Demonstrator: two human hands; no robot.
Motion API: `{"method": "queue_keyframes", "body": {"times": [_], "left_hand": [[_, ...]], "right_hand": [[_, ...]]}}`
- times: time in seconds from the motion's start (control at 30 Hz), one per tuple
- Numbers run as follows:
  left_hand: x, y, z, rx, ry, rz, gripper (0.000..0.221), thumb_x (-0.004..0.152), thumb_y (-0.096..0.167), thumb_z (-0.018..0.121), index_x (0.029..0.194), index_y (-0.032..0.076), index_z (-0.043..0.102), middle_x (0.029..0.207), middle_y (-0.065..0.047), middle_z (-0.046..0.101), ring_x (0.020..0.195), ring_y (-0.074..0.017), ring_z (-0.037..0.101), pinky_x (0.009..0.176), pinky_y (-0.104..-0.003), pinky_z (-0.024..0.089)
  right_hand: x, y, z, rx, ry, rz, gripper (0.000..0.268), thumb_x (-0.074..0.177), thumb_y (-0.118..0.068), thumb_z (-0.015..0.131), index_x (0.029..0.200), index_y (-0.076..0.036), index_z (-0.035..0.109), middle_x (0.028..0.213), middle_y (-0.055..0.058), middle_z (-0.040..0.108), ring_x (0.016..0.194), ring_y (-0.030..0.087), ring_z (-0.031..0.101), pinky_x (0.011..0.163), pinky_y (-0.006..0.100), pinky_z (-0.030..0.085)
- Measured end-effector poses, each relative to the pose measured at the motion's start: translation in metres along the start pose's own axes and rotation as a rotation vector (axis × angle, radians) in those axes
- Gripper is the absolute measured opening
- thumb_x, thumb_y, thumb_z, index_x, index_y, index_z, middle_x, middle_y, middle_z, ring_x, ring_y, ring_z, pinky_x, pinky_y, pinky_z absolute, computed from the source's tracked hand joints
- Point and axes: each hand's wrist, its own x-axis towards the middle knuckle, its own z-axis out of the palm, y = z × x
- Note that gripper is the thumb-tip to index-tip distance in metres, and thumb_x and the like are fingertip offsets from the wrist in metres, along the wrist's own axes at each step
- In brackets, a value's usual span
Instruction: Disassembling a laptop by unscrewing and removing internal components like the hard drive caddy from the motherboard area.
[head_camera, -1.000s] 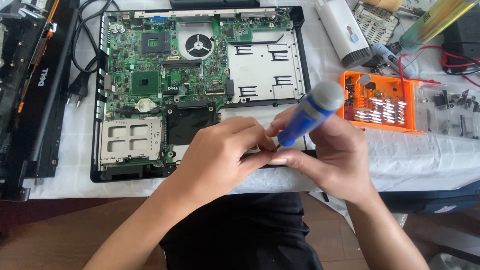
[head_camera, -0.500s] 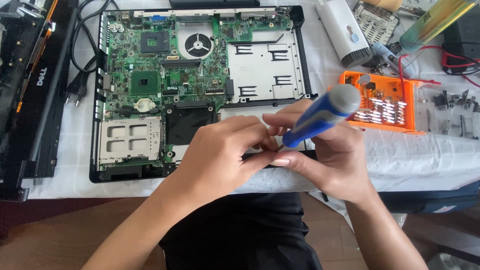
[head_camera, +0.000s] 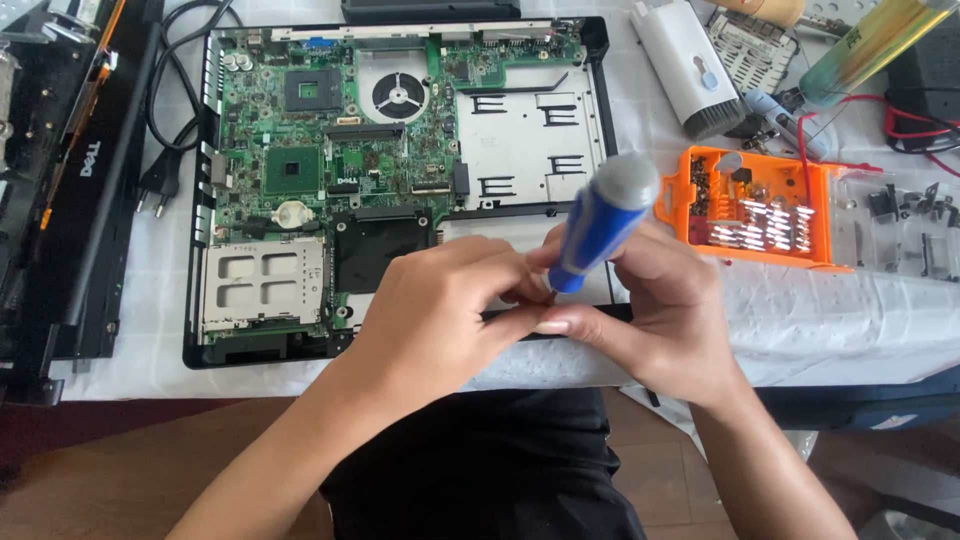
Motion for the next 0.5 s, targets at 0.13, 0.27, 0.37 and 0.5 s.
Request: {"method": "queue_keyframes", "body": {"times": [0.13, 0.27, 0.37, 0.5], "left_hand": [[-0.001, 0.001, 0.001, 0.1, 0.009, -0.022, 0.029, 0.092, 0.037, 0.076, 0.085, 0.013, 0.062, 0.076, 0.002, 0.062, 0.064, -0.0215, 0.063, 0.051, -0.038, 0.047], [0.002, 0.004, -0.01, -0.095, -0.126, -0.002, 0.022, 0.095, 0.027, 0.07, 0.109, 0.011, 0.072, 0.104, -0.002, 0.075, 0.092, -0.0237, 0.073, 0.075, -0.037, 0.057], [0.002, 0.003, -0.009, -0.171, -0.114, 0.003, 0.009, 0.094, 0.019, 0.072, 0.099, 0.012, 0.075, 0.1, -0.001, 0.077, 0.092, -0.0211, 0.075, 0.08, -0.034, 0.058], [0.001, 0.003, -0.006, -0.122, -0.028, -0.072, 0.016, 0.086, 0.025, 0.083, 0.084, 0.013, 0.072, 0.083, 0.004, 0.075, 0.073, -0.0165, 0.074, 0.063, -0.031, 0.056]], "right_hand": [[0.001, -0.002, 0.002, 0.092, -0.012, 0.004, 0.028, 0.09, -0.021, 0.073, 0.11, -0.002, 0.072, 0.107, 0.014, 0.067, 0.104, 0.024, 0.066, 0.092, 0.034, 0.058], [0.002, -0.002, 0.002, -0.001, -0.006, -0.012, 0.028, 0.091, -0.018, 0.072, 0.112, 0.001, 0.072, 0.104, 0.01, 0.074, 0.105, 0.026, 0.068, 0.099, 0.038, 0.058], [0.001, 0.0, 0.002, -0.002, -0.009, -0.002, 0.032, 0.089, -0.02, 0.073, 0.114, 0.0, 0.072, 0.109, 0.012, 0.074, 0.108, 0.027, 0.069, 0.102, 0.038, 0.057], [0.001, 0.0, 0.0, 0.031, -0.015, -0.003, 0.025, 0.089, -0.023, 0.073, 0.105, -0.003, 0.071, 0.114, 0.013, 0.073, 0.105, 0.023, 0.068, 0.096, 0.035, 0.055]]}}
